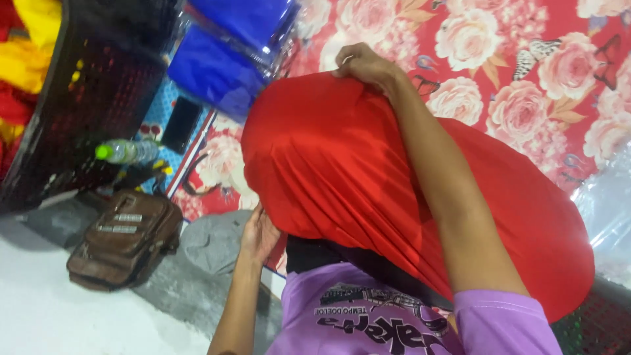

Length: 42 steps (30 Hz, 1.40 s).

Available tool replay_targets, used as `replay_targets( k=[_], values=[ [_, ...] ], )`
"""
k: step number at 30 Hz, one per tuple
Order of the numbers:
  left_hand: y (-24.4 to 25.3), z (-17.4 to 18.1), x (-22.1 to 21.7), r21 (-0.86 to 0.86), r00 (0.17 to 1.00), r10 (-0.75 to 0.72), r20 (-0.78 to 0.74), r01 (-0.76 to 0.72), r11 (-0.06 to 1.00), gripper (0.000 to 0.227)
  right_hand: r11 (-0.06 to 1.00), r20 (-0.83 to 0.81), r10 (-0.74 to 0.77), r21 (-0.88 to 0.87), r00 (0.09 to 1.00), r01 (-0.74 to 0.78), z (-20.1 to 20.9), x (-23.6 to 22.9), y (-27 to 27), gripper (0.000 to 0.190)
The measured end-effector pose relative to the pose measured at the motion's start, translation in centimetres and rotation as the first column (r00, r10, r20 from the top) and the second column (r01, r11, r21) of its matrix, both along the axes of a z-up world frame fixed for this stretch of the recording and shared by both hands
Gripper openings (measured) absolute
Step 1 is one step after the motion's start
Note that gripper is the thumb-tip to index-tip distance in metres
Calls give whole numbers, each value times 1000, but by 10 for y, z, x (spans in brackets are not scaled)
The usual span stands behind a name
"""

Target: Fitting a red fabric cover onto a black motorcycle seat and smoothing it with a sponge.

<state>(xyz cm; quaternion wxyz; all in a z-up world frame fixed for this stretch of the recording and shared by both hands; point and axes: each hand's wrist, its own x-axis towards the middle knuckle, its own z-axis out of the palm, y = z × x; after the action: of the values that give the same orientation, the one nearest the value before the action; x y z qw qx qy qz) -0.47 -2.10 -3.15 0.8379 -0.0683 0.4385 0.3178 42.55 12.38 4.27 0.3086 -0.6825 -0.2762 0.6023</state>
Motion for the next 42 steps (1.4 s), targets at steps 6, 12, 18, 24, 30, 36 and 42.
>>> replay_targets(
  k=[6,12,18,24,30,36,42],
  values=[
    [10,-1,5,92,987,-29,-156,44,995,21,979,177,199,-87,964,-187,17,-17,3,5],
    [25,-16,4,160,983,-44,-181,74,984,24,902,326,425,-228,844,-367,60,-34,12,43],
    [41,-68,-14,141,987,-63,-146,84,986,18,894,317,447,-188,836,-407,42,-38,30,39],
    [48,-95,-24,125,980,-61,-187,86,988,31,955,203,292,-3,935,-298,-7,-36,46,22],
    [50,-91,-20,69,973,-75,-218,92,993,20,988,163,40,143,986,-64,-36,-37,55,22],
    [57,-61,-5,83,965,-109,-237,132,988,15,993,238,-100,88,966,81,-49,-26,50,25],
    [59,-22,8,88,963,-120,-243,145,986,16,988,222,134,-102,966,-114,-30,-40,33,22]
  ],
)
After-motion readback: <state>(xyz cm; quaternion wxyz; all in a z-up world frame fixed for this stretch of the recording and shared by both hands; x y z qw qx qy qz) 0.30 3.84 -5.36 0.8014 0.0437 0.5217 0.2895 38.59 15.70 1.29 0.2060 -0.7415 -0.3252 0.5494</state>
